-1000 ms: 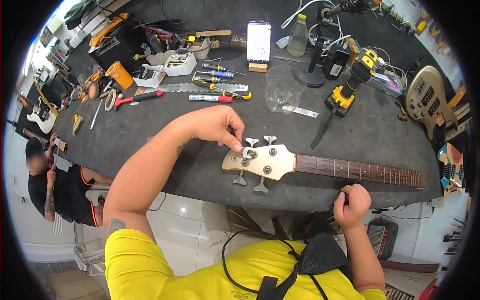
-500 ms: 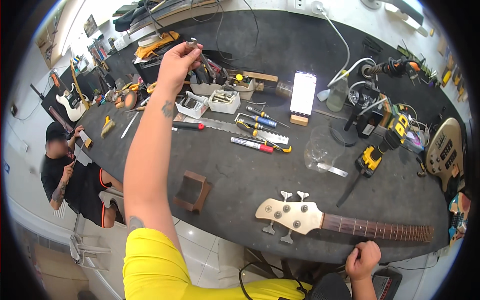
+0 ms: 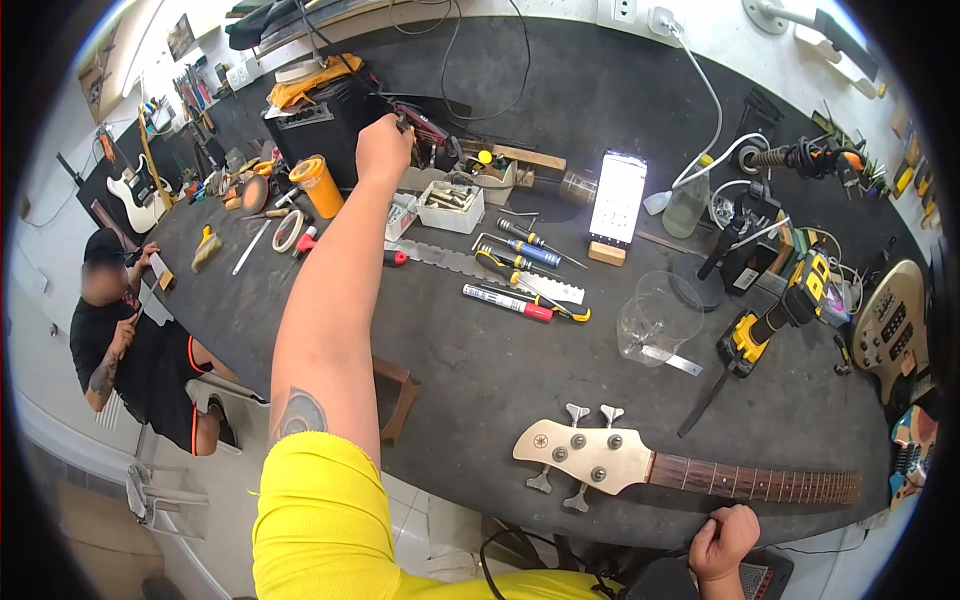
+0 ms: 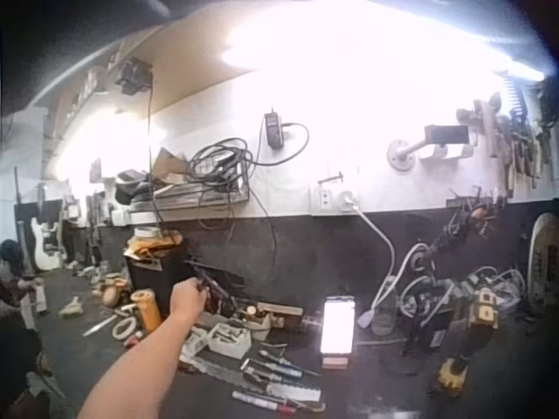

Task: The person removes screws from the back of a bass guitar neck using a screwdriver, turns the neck over, and uses a wrench and hands to loosen nuts and remove a tuning peg.

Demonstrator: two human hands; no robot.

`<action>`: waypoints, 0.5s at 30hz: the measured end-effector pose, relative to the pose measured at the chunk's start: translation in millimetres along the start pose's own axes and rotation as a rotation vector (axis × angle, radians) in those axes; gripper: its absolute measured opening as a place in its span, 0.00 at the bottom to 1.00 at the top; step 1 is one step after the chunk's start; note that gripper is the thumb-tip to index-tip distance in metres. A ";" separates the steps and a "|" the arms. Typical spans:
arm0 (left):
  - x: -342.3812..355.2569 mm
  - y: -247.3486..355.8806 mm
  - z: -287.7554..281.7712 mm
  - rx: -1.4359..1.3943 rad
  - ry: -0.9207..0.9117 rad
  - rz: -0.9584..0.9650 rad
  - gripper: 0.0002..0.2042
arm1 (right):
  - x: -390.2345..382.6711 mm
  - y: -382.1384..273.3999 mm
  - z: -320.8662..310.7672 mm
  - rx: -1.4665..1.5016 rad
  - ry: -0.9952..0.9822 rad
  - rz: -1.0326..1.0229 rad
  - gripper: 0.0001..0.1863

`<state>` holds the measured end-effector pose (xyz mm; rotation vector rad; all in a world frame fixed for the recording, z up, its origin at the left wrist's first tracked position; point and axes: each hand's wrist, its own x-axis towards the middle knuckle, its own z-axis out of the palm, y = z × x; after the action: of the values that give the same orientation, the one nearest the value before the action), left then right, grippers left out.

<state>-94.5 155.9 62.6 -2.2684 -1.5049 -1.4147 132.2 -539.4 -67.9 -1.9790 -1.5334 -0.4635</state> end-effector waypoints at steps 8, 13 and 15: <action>18.9 -2.0 6.9 0.178 -0.208 0.013 0.14 | 0.6 -0.4 2.3 0.022 0.017 -0.003 0.06; -6.0 33.1 11.4 0.289 -0.322 -0.139 0.16 | -3.2 1.1 -2.4 -0.003 0.028 0.005 0.06; -8.0 32.0 11.9 0.291 -0.269 -0.229 0.18 | -3.1 0.6 -2.0 0.008 0.034 0.002 0.06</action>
<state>-63.3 139.9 62.7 -2.2276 -1.9562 -0.8781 132.0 -543.1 -68.4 -1.9567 -1.5096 -0.4866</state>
